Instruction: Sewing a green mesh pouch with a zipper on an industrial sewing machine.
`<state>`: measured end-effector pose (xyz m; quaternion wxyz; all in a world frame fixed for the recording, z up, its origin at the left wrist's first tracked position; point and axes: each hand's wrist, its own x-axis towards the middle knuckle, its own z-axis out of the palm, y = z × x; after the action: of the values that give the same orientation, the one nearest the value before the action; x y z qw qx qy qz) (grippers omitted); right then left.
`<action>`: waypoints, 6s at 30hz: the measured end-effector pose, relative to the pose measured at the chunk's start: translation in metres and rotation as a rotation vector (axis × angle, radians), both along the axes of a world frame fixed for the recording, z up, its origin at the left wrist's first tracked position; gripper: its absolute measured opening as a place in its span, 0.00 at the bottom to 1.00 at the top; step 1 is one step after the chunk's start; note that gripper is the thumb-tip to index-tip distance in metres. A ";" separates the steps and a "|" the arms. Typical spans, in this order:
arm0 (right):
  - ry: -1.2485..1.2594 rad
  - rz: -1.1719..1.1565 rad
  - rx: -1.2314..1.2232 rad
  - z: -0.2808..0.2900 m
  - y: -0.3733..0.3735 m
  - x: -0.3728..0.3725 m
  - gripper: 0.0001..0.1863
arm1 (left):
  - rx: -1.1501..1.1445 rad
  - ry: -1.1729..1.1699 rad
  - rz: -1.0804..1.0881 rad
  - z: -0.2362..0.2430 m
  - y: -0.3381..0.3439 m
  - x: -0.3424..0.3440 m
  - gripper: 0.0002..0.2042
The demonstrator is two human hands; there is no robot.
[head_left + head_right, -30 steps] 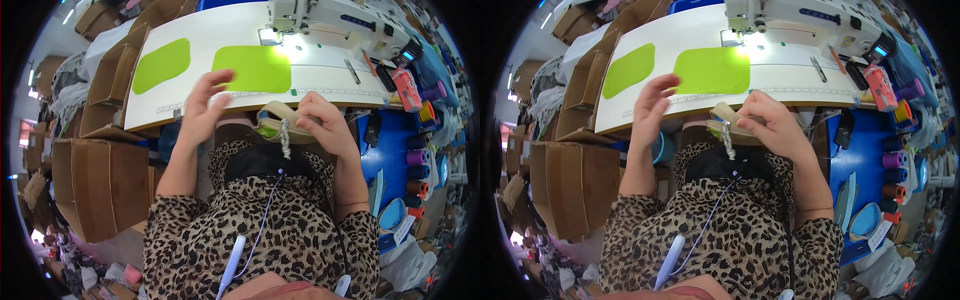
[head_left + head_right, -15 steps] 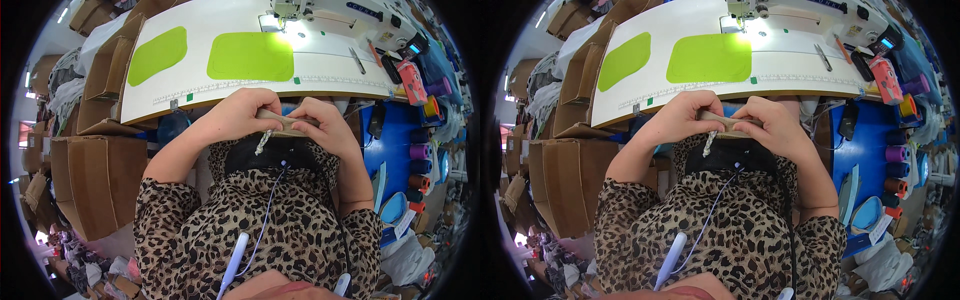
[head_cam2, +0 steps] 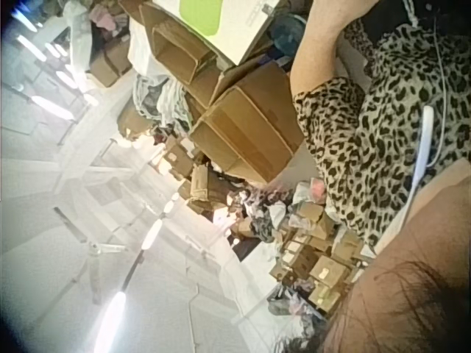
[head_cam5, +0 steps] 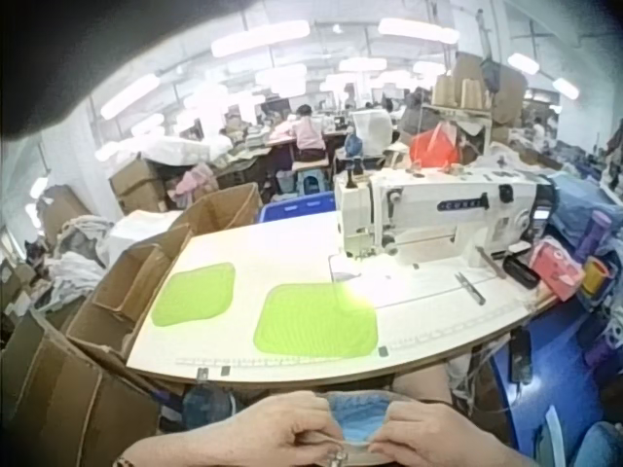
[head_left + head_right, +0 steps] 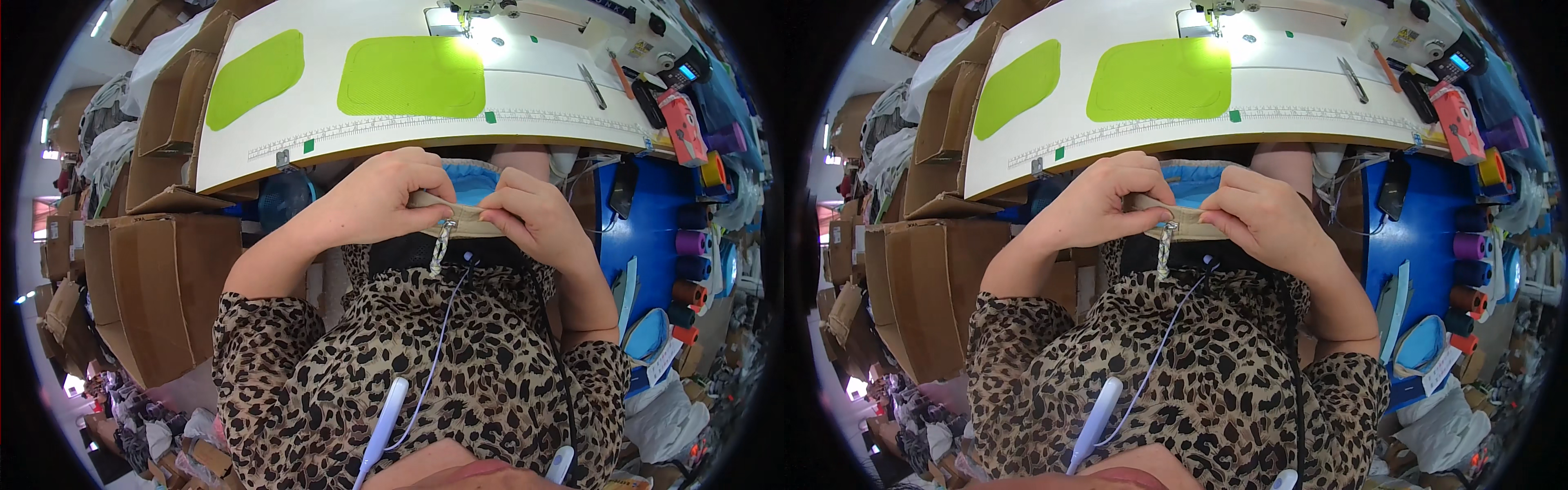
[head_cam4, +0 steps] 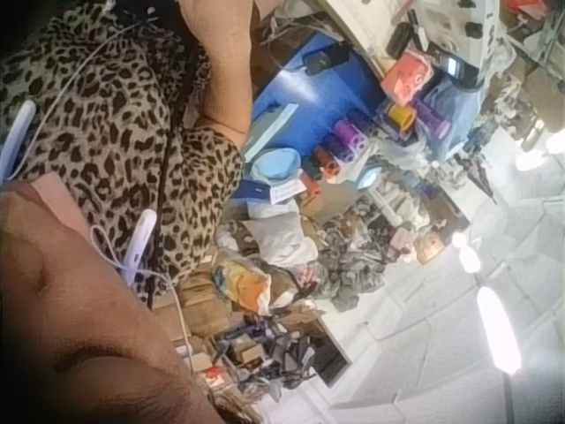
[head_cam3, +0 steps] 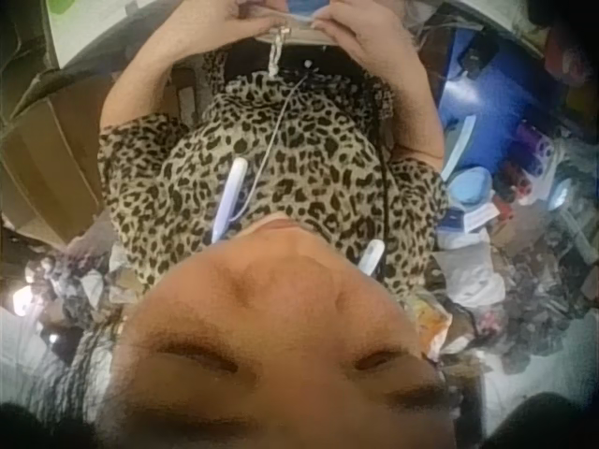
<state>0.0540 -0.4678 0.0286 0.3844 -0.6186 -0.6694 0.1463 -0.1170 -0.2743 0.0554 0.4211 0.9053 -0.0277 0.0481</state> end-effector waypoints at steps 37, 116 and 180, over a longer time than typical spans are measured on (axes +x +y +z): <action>-0.011 -0.402 0.092 -0.058 0.077 0.007 0.08 | 0.212 0.594 -0.175 -0.013 0.118 0.172 0.12; -0.268 -0.220 0.127 -0.034 0.076 0.002 0.06 | 0.300 0.490 0.051 -0.003 0.104 0.139 0.15; -0.275 -0.160 -0.023 -0.020 0.057 0.005 0.19 | 0.378 0.419 0.090 -0.009 0.101 0.142 0.15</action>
<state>0.0589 -0.4107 0.0084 0.2925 -0.6886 -0.6626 0.0367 0.0254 -0.1731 0.0461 0.2390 0.9582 0.0918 -0.1273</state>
